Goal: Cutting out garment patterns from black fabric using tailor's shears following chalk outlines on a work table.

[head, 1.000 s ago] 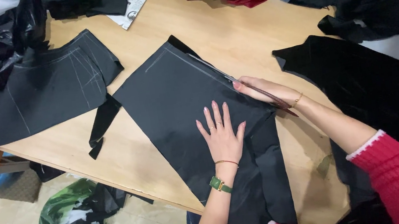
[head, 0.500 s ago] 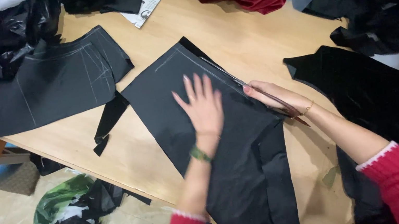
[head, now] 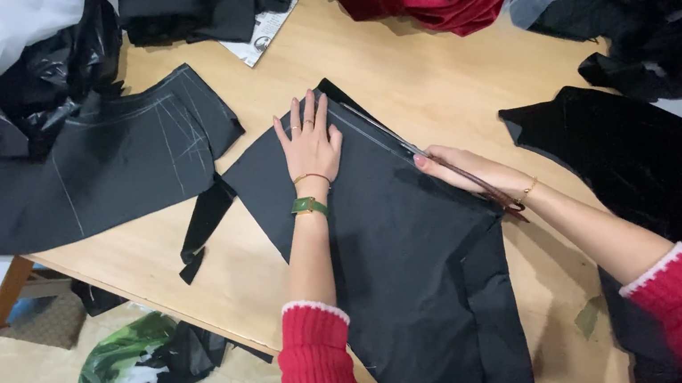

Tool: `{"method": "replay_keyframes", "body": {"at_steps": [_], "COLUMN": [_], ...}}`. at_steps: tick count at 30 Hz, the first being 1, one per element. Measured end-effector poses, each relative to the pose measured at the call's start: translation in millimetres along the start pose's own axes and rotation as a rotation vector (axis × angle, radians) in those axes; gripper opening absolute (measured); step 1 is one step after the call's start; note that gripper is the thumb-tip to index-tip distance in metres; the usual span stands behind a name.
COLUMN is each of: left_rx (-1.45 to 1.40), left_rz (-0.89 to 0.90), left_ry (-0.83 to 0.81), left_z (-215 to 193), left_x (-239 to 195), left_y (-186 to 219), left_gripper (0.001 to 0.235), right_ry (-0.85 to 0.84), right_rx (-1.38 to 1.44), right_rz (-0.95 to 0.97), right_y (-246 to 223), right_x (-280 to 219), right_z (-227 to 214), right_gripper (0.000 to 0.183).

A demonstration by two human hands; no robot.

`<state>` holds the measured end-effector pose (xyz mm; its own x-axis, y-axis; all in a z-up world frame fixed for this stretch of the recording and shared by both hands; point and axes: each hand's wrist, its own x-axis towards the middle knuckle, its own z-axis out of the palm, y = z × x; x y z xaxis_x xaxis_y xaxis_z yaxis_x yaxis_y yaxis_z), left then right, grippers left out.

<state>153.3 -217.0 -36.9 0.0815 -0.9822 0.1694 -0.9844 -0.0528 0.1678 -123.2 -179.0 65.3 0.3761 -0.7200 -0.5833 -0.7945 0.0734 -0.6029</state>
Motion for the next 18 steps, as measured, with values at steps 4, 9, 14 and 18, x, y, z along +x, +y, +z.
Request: {"method": "replay_keyframes", "body": {"at_steps": [4,9,14,18], "left_rx": [0.008,0.011,0.02,0.019], "left_rz": [0.006,0.005,0.002,0.004], "left_ry": [-0.007,0.0,-0.027,-0.016], "left_z": [-3.0,-3.2,-2.0,-2.2], "left_x": [-0.7,-0.4,0.5,1.6], "left_y": [-0.3,-0.2,-0.7,-0.3], "left_gripper": [0.06,0.061,0.065,0.065], "right_ry": [0.007,-0.001,0.032,0.04], "right_rx": [-0.009,-0.01,0.039,0.031], "right_rz": [0.006,0.007,-0.001,0.001], "right_y": [-13.8,-29.1,-8.1,-6.7], "right_x": [-0.9,-6.7,15.1,19.2], "right_z": [-1.5,-3.1,5.1,2.8], "right_gripper": [0.071,0.075,0.074,0.073]}}
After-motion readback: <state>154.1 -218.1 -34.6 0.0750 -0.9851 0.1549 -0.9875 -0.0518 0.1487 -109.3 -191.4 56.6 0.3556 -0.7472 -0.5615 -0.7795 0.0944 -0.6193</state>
